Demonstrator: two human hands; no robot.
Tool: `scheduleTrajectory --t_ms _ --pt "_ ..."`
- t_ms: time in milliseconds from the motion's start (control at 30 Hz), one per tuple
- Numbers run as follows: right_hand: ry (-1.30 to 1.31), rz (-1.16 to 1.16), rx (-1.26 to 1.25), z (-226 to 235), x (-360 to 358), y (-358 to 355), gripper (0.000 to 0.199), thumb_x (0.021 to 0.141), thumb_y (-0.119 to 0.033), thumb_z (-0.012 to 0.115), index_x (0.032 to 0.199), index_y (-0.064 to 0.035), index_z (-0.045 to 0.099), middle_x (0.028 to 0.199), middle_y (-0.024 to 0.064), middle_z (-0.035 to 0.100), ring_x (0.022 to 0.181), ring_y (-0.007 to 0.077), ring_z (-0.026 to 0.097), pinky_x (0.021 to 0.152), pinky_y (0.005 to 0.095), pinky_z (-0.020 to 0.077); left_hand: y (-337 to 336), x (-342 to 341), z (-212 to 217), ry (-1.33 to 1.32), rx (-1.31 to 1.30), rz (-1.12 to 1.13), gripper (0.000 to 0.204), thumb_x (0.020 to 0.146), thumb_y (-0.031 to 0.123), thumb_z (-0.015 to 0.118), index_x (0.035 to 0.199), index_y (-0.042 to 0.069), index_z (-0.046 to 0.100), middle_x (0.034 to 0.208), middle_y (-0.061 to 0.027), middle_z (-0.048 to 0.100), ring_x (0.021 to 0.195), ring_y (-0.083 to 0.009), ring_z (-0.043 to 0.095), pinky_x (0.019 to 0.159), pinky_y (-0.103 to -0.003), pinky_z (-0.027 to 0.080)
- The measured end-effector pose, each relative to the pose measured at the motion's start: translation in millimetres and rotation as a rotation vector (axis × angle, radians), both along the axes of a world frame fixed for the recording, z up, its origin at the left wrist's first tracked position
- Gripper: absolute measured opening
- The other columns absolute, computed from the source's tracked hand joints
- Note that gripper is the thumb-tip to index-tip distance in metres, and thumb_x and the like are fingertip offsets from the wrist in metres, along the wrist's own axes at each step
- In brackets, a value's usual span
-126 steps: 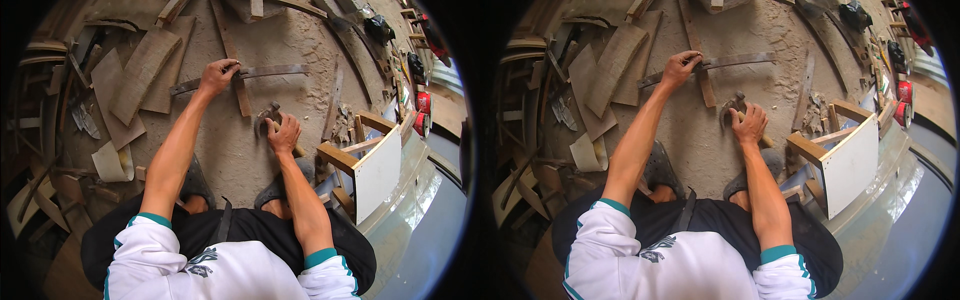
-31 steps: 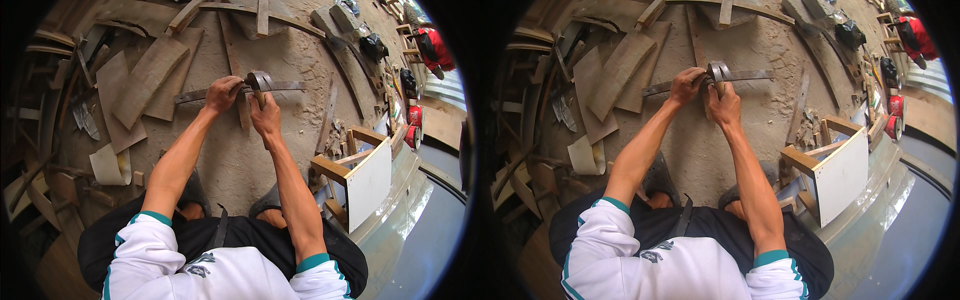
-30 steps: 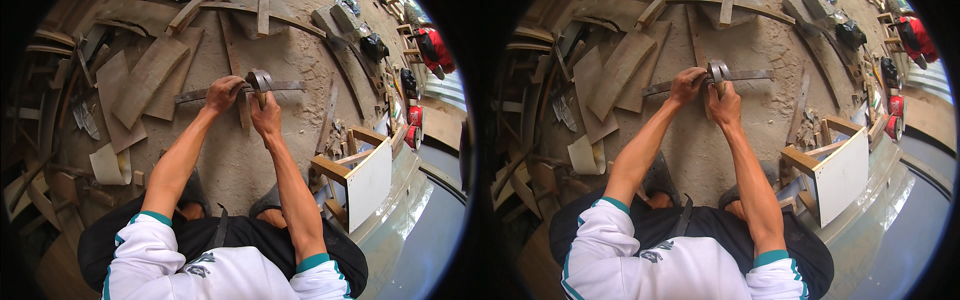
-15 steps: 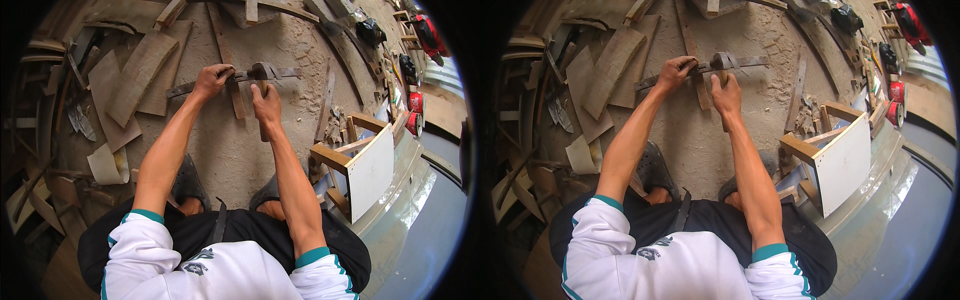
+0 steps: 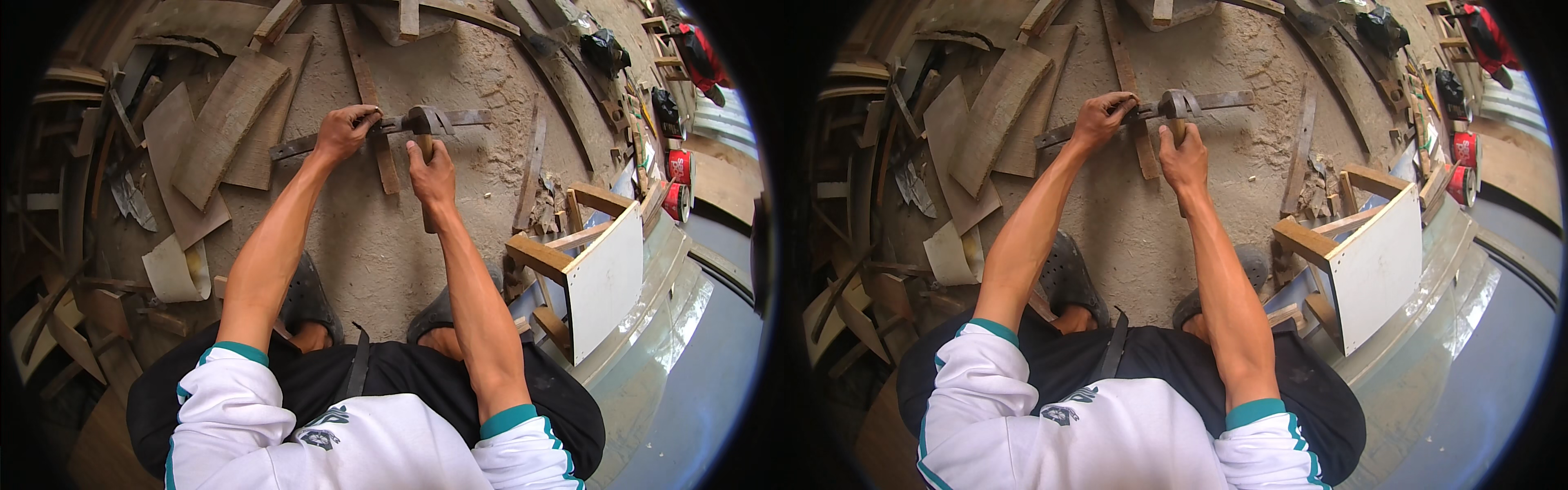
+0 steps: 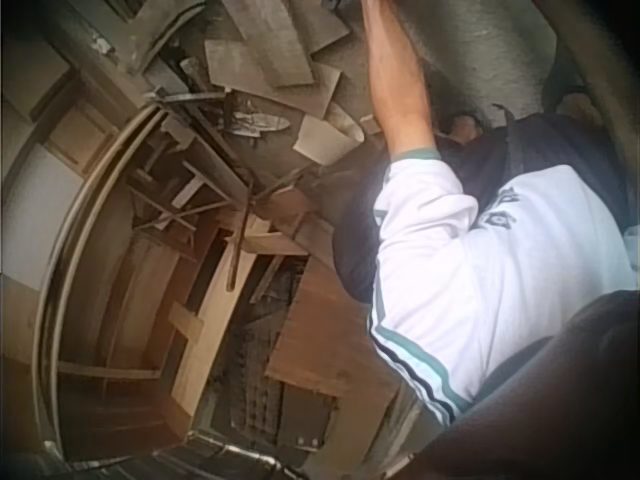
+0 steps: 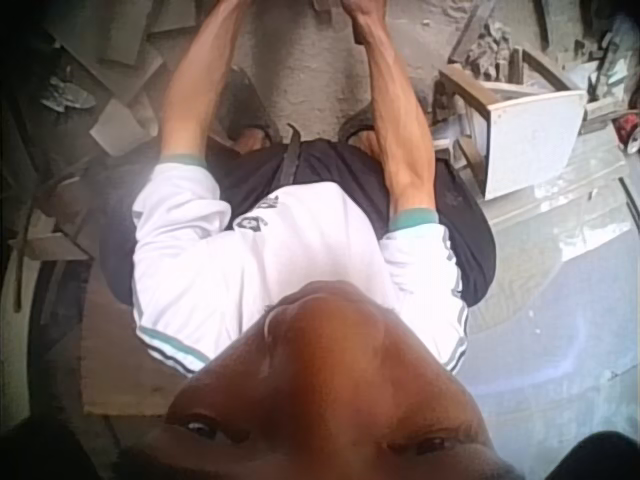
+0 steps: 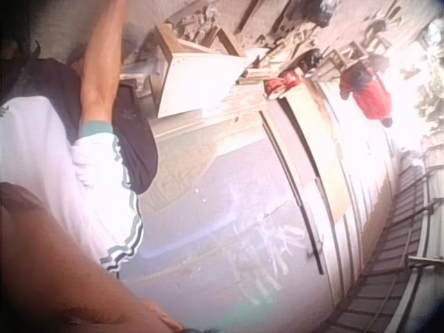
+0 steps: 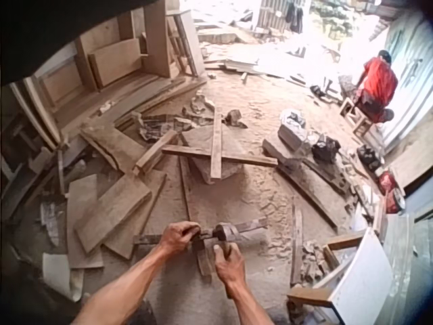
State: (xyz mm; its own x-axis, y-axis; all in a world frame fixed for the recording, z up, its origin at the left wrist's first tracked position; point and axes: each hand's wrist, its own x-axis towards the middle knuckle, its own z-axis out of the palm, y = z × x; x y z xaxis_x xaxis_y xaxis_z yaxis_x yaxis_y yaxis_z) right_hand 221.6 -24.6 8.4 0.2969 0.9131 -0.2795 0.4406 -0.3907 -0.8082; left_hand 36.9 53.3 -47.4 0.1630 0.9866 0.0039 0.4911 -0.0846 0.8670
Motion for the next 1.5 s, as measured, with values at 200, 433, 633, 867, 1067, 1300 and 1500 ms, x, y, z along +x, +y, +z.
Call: scheduleTrajectory --t_ms 200,433,633,867,1067,1300,1500 --pt "-0.014 0.005 0.018 -5 1 0 0.038 0.094 -0.038 0.066 0.098 -0.0009 0.063 0.077 0.011 0.064 0.07 0.0201 0.059 0.069 0.0363 0.049 0 0 3 0.005 0.005 0.006 0.025 0.091 0.028 0.072 0.106 0.009 0.076 0.1 -0.0113 0.075 0.086 -0.0235 0.073 0.073 -0.033 0.055" --pt "-0.014 0.007 0.017 -3 0 0 0.037 0.094 -0.039 0.066 0.097 -0.0017 0.063 0.075 0.0106 0.063 0.069 0.0194 0.058 0.068 0.036 0.0488 -1 -1 7 0.016 -0.02 -0.007 0.023 0.095 0.021 0.068 0.109 0.005 0.074 0.1 -0.0091 0.077 0.089 -0.0137 0.071 0.077 -0.028 0.054" --pt "0.0 0.009 -0.019 0 0 1 0.037 0.094 -0.039 0.066 0.098 -0.0016 0.063 0.075 0.0106 0.062 0.068 0.0191 0.058 0.067 0.0355 0.0486 -1 -2 4 -0.002 -0.021 -0.01 0.023 0.094 0.022 0.069 0.108 0.005 0.074 0.099 -0.0089 0.077 0.089 -0.0142 0.072 0.077 -0.029 0.054" --pt "-0.017 0.022 0.008 -1 0 1 0.038 0.094 -0.038 0.066 0.1 -0.0007 0.062 0.08 0.0153 0.065 0.074 0.0258 0.062 0.07 0.0382 0.0496 -2 0 2 0.019 0.038 -0.002 0.021 0.094 0.021 0.07 0.107 0.005 0.074 0.098 -0.0113 0.076 0.088 -0.0181 0.073 0.075 -0.03 0.054" --pt "0.061 0.007 -0.079 -2 4 5 0.039 0.094 -0.037 0.065 0.101 0.001 0.061 0.089 0.0256 0.069 0.085 0.0398 0.069 0.078 0.0435 0.0514 -5 4 -1 0.029 0.207 0.004 0.017 0.09 0.018 0.072 0.102 0.006 0.074 0.099 -0.0115 0.074 0.088 -0.0257 0.073 0.074 -0.033 0.056" --pt "-0.054 0.102 -0.017 16 -2 11 0.038 0.094 -0.036 0.065 0.101 0.0007 0.06 0.085 0.0275 0.068 0.084 0.0446 0.068 0.074 0.0464 0.0512 -8 5 -5 0.071 0.309 0.029 0.017 0.089 0.023 0.073 0.1 0.009 0.075 0.102 -0.0086 0.074 0.091 -0.0269 0.072 0.077 -0.036 0.057" --pt "-0.035 0.171 0.139 43 -15 20 0.032 0.094 -0.03 0.066 0.101 0.0005 0.059 0.086 0.0293 0.068 0.087 0.0476 0.067 0.072 0.0492 0.0513 -8 5 -7 0.095 0.358 -0.006 0.017 0.09 0.02 0.072 0.102 0.008 0.075 0.102 -0.0091 0.074 0.092 -0.0265 0.072 0.078 -0.036 0.057"
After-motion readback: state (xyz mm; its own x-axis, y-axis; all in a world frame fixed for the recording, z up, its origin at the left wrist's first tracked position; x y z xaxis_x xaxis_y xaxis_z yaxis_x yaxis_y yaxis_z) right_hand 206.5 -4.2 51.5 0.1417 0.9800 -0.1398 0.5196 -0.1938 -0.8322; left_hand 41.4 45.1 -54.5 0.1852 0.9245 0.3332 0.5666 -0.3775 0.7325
